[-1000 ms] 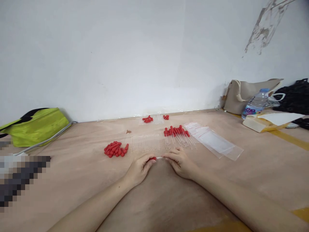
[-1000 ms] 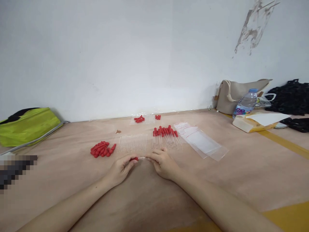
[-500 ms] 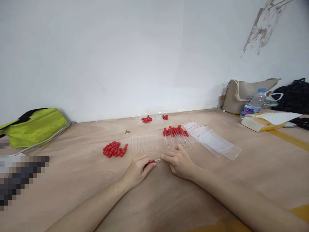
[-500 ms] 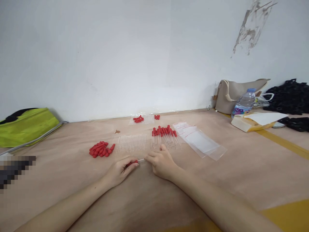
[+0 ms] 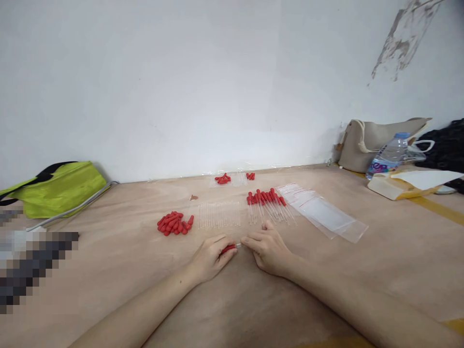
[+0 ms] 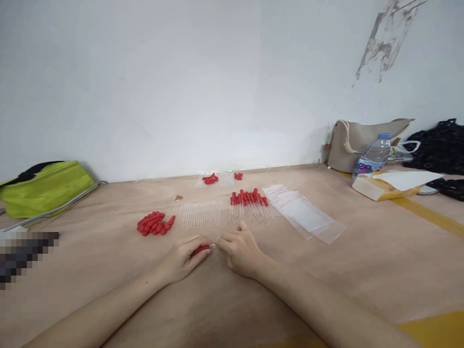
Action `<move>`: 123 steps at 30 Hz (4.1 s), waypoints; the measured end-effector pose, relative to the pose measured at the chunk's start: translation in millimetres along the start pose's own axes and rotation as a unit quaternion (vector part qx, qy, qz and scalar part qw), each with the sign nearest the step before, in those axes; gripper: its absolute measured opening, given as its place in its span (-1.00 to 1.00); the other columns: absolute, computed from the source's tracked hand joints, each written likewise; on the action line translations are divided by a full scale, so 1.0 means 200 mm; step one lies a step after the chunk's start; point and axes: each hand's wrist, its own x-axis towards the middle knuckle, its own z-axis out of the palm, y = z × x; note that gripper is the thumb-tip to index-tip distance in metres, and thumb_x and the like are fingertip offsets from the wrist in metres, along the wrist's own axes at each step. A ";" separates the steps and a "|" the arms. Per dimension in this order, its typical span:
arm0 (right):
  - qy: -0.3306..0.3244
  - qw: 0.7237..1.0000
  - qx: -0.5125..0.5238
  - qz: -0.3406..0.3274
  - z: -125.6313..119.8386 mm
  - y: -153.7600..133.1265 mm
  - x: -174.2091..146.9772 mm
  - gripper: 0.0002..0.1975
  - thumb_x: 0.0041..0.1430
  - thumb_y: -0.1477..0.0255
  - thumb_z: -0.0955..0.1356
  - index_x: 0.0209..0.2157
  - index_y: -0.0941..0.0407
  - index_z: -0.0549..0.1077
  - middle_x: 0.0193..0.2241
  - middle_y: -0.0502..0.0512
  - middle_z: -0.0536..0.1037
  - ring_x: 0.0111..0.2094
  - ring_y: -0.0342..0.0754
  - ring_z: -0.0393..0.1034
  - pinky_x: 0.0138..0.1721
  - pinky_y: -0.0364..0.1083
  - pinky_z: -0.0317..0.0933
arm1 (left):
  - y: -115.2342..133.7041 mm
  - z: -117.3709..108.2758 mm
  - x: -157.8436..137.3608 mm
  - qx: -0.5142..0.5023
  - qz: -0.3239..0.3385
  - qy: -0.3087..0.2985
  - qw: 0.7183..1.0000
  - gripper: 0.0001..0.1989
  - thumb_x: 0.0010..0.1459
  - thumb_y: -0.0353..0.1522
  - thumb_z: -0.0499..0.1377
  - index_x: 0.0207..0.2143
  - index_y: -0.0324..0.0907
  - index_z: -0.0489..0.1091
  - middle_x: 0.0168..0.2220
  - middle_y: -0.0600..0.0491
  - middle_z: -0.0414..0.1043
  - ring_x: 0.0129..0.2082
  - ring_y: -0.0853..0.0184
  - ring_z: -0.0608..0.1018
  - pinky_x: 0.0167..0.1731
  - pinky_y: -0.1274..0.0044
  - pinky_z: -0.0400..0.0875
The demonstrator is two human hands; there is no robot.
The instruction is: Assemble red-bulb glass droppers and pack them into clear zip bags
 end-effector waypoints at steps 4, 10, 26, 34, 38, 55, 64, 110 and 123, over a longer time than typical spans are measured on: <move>-0.018 0.999 -0.017 0.023 0.00 -0.02 0.02 -0.79 -0.03 0.64 0.21 -0.39 0.13 0.40 -0.54 -0.02 0.42 -0.53 -0.19 0.13 -0.36 -0.07 -0.21 | -0.02 -0.01 0.02 0.026 0.003 -0.017 1.000 -0.82 0.20 -0.37 -0.05 -0.30 -0.21 0.32 -0.41 0.03 0.37 -0.41 0.37 0.40 -0.39 0.56 0.28; -0.070 0.993 -0.075 0.066 -0.04 -0.08 0.06 -0.84 0.09 0.48 0.22 -0.47 0.14 0.41 -0.42 0.10 0.45 -0.33 -0.07 0.22 -0.33 -0.06 -0.15 | -0.06 -0.04 0.01 0.030 -0.013 0.021 0.999 -0.81 0.17 -0.39 -0.01 -0.15 -0.16 0.26 -0.25 -0.01 0.35 -0.28 0.33 0.41 -0.28 0.51 0.32; -0.044 0.878 -0.084 0.469 0.03 0.27 0.33 -0.75 0.11 0.35 0.17 -0.22 0.13 0.34 -0.37 0.14 0.51 -0.30 0.03 0.37 -0.34 -0.08 0.02 | -0.07 -0.05 0.00 0.002 -0.082 0.035 0.996 -0.84 0.11 -0.36 0.05 -0.23 -0.16 0.29 -0.34 0.05 0.25 -0.45 0.40 0.35 -0.39 0.52 0.29; -0.058 0.895 -0.117 0.426 0.09 0.26 0.32 -0.79 0.10 0.41 0.17 -0.27 0.16 0.33 -0.35 0.17 0.51 -0.27 0.02 0.36 -0.25 -0.04 -0.06 | -0.06 -0.06 0.00 -0.009 -0.082 0.012 0.997 -0.90 0.12 -0.37 0.02 -0.35 -0.18 0.31 -0.34 0.04 0.27 -0.46 0.41 0.34 -0.42 0.53 0.28; -0.066 0.921 -0.093 0.372 0.10 0.21 0.35 -0.80 0.10 0.39 0.17 -0.32 0.15 0.36 -0.33 0.15 0.51 -0.26 -0.01 0.36 -0.24 -0.03 -0.09 | -0.05 -0.05 0.00 -0.005 -0.076 0.013 0.997 -0.89 0.12 -0.38 0.02 -0.35 -0.18 0.31 -0.35 0.04 0.28 -0.44 0.40 0.35 -0.40 0.53 0.27; -0.192 0.885 -0.077 0.417 0.12 0.16 0.47 -0.76 0.02 0.41 0.22 -0.37 0.21 0.47 -0.34 0.32 0.51 -0.29 0.09 0.39 -0.20 0.06 -0.07 | -0.24 -0.29 0.03 0.429 -0.268 0.083 0.859 -0.69 0.03 -0.24 -0.02 -0.47 -0.23 0.44 -0.27 -0.14 0.34 -0.19 0.09 0.31 -0.21 0.27 0.04; -0.219 0.876 -0.070 0.423 0.15 0.15 0.51 -0.81 -0.02 0.54 0.24 -0.40 0.23 0.48 -0.40 0.32 0.52 -0.32 0.11 0.40 -0.17 0.09 -0.10 | -0.25 -0.28 0.04 0.436 -0.279 0.062 0.853 -0.68 0.04 -0.28 -0.04 -0.47 -0.25 0.46 -0.29 -0.17 0.34 -0.21 0.06 0.32 -0.24 0.27 0.05; -0.038 0.987 0.140 0.067 -0.05 0.06 -0.03 -0.76 0.19 0.53 0.16 -0.23 0.09 0.41 -0.43 0.01 0.50 -0.42 -0.18 0.31 -0.18 -0.06 -0.09 | 0.02 -0.01 0.01 -0.126 -0.078 0.010 0.989 -0.82 0.19 -0.37 -0.01 -0.28 -0.16 0.37 -0.34 0.07 0.43 -0.33 0.39 0.45 -0.29 0.58 0.32; -0.054 0.994 0.034 0.091 -0.03 0.03 -0.02 -0.81 0.08 0.59 0.21 -0.38 0.10 0.42 -0.47 0.00 0.51 -0.46 -0.17 0.26 -0.32 -0.08 -0.21 | -0.02 0.03 0.02 -0.015 -0.030 0.028 0.999 -0.83 0.20 -0.37 -0.01 -0.30 -0.20 0.36 -0.39 0.06 0.38 -0.38 0.40 0.41 -0.34 0.58 0.28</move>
